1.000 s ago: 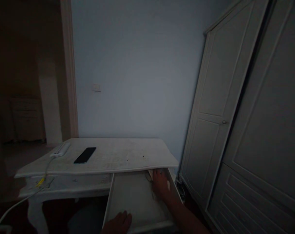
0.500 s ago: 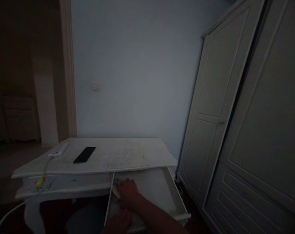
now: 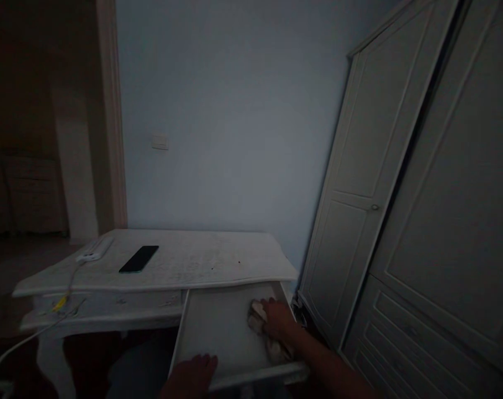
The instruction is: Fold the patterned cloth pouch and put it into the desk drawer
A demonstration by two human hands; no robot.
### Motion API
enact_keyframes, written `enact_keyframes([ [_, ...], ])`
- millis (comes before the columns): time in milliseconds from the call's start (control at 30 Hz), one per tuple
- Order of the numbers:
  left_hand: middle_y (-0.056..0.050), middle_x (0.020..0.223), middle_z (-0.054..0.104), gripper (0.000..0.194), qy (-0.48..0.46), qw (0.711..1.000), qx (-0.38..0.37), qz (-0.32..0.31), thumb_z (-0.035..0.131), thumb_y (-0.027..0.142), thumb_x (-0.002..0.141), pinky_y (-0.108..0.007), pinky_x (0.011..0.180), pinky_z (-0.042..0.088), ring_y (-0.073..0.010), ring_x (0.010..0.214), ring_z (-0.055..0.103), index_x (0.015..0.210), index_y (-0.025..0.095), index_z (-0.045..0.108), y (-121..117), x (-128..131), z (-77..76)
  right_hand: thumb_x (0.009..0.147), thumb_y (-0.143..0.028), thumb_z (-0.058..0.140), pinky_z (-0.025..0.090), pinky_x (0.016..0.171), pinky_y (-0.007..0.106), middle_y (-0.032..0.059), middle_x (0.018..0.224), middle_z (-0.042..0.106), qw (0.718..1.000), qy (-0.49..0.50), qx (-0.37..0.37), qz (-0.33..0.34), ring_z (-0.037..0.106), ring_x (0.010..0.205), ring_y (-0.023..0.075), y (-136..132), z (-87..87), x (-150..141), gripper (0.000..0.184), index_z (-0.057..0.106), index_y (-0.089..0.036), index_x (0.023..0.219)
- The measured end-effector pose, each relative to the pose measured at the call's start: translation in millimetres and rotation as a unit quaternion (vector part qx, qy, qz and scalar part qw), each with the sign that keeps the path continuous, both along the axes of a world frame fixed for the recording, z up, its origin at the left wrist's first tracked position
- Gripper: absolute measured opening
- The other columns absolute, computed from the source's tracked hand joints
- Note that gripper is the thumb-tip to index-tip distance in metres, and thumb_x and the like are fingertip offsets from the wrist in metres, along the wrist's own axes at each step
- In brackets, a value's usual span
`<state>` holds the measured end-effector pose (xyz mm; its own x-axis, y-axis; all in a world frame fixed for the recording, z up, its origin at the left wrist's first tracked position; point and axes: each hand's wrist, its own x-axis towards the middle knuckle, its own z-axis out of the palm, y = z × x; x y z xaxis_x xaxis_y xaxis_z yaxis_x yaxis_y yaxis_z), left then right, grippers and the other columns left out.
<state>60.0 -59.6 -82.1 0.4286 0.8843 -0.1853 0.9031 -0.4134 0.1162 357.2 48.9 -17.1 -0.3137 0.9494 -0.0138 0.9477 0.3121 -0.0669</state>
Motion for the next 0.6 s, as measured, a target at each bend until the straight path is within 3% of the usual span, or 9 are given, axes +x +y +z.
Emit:
enact_keyframes([
  [100,-0.016,0.154,0.061,0.070,-0.018,0.999,0.014,-0.026,0.063,0.030,0.088,-0.054,0.114,0.049,-0.0365,0.139,0.059,0.157,0.023,0.051,-1.0,-7.4,1.0,0.087,-0.028,0.061,0.053,0.094,0.044,0.0231,0.130,0.068,0.998,0.014,0.031,-0.045,0.069,0.115,0.0352,14.9,2.7,-11.7,0.059,0.058,-0.013,0.144],
  [200,-0.017,0.156,0.059,0.068,-0.049,0.998,0.032,-0.025,0.061,0.034,0.091,-0.053,0.117,0.045,-0.0362,0.142,0.057,0.158,0.023,0.050,-4.9,-13.4,2.1,0.088,-0.025,0.061,0.053,0.094,0.045,0.0239,0.132,0.067,0.997,0.028,0.049,-0.059,0.065,0.121,0.0368,27.9,4.1,-41.2,0.052,0.060,-0.013,0.139],
  [300,-0.018,0.160,0.055,0.069,-0.052,0.998,0.001,-0.020,0.058,0.037,0.093,-0.056,0.119,0.042,-0.0375,0.146,0.052,0.159,0.022,0.047,-7.3,-14.4,5.6,0.088,-0.023,0.062,0.050,0.100,0.050,0.0232,0.138,0.065,0.996,0.043,0.063,-0.044,0.060,0.129,0.0379,33.3,5.4,-76.1,0.050,0.061,-0.014,0.138],
  [467,-0.016,0.158,0.057,0.067,-0.054,0.998,-0.001,-0.013,0.058,0.042,0.094,-0.056,0.118,0.044,-0.0383,0.143,0.055,0.158,0.024,0.048,-7.3,-12.2,8.8,0.088,-0.041,0.068,0.048,0.104,0.052,0.0158,0.140,0.067,0.995,0.067,0.056,0.051,0.060,0.131,0.0356,28.2,4.6,-143.0,0.053,0.063,-0.023,0.138],
  [600,-0.011,0.159,0.057,0.063,-0.077,0.996,0.018,-0.033,0.062,0.039,0.093,-0.050,0.118,0.047,-0.0363,0.145,0.054,0.154,0.029,0.052,-7.5,-12.7,7.5,0.070,-0.051,0.083,0.055,0.093,0.042,0.0084,0.125,0.076,0.984,0.065,-0.006,0.165,0.071,0.113,0.0324,20.1,1.7,-185.8,0.068,0.069,-0.028,0.132],
])
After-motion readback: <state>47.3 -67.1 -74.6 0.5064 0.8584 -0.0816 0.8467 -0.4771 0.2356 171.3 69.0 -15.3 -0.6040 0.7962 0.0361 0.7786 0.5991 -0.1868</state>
